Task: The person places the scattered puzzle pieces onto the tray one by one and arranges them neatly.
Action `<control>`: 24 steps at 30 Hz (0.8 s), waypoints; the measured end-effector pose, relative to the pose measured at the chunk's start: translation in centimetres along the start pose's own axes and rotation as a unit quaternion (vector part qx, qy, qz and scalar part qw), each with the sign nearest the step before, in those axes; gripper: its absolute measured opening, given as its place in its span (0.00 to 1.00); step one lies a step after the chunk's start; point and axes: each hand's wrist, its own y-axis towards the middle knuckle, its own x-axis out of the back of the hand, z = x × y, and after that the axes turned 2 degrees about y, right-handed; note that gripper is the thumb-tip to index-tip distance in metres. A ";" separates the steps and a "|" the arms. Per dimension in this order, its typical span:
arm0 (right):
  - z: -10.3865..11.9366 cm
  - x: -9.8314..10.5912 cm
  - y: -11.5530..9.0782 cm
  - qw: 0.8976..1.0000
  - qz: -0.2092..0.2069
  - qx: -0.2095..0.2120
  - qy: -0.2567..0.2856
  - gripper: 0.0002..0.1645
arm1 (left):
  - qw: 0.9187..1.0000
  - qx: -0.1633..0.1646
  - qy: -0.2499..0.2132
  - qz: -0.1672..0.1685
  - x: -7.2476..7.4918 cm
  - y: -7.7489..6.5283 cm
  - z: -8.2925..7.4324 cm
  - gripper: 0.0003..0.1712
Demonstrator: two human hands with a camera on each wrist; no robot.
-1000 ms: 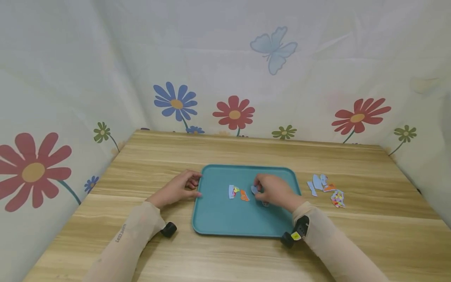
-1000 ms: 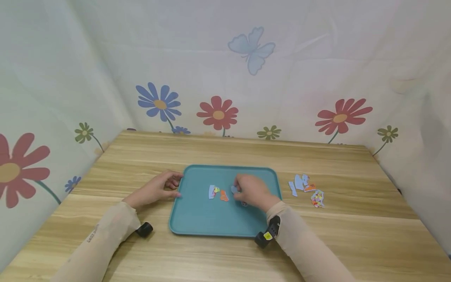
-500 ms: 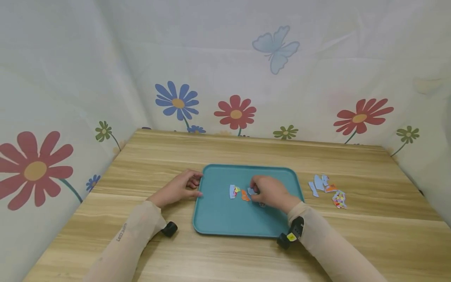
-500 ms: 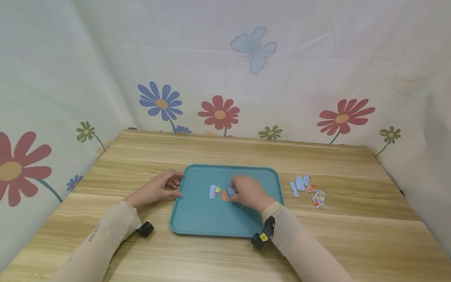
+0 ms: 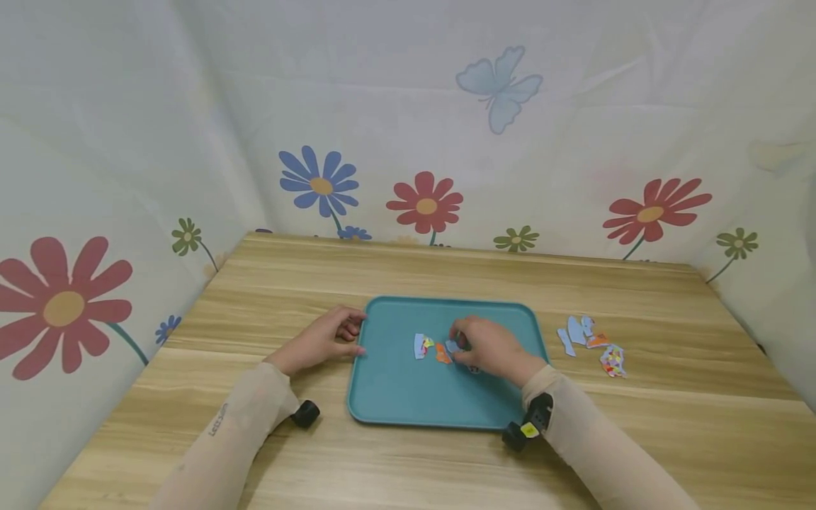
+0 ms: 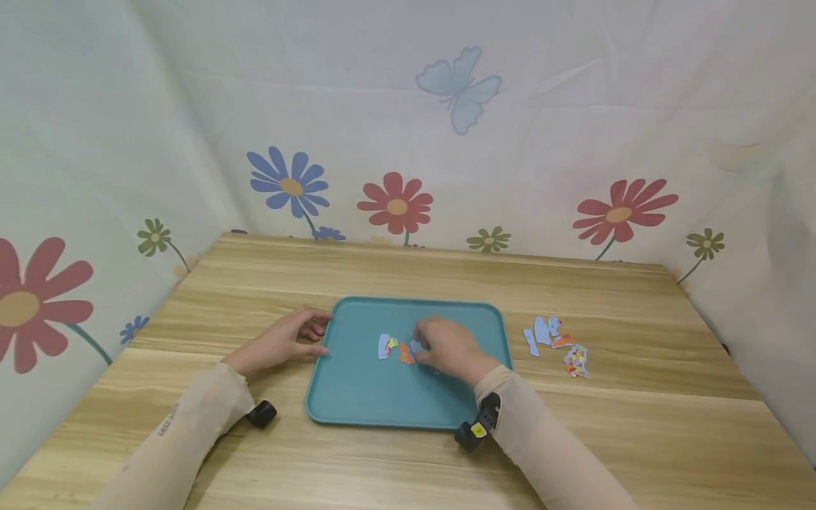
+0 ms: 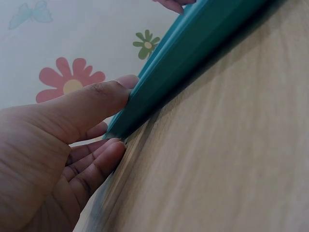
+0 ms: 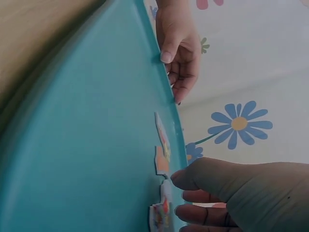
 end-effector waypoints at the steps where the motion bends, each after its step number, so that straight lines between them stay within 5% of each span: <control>1: 0.0 0.1 0.0 1.000 0.000 -0.002 0.002 0.15 | 1.000 0.000 0.000 0.000 0.0 0.0 0.0 0.39; 24: -1.5 3.9 -1.6 0.997 -0.075 0.027 0.024 0.23 | 1.000 0.001 0.002 0.003 0.1 -0.1 0.0 0.40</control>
